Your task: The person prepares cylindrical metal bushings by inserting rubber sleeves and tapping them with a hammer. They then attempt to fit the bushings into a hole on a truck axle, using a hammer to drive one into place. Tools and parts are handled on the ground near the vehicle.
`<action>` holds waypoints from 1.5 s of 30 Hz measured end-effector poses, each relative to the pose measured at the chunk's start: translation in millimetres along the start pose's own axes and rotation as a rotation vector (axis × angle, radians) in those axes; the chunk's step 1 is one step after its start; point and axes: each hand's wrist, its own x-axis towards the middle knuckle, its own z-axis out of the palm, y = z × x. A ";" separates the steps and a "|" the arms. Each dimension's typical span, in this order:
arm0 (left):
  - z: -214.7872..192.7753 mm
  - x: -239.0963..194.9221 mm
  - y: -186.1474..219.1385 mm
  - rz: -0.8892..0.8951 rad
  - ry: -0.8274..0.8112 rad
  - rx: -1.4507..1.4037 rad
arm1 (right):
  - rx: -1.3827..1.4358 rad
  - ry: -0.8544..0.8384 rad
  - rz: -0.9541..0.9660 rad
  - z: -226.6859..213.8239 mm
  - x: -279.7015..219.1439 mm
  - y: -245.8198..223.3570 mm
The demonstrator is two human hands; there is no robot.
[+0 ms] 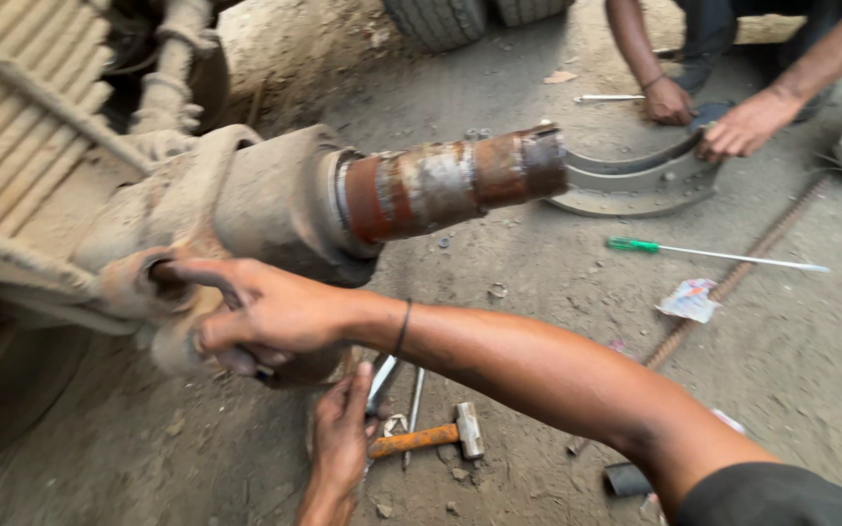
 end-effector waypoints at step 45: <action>-0.7 -33.3 41.3 0.171 -0.065 -0.441 | -1.401 -0.173 -0.466 -3.7 -129.0 -48.0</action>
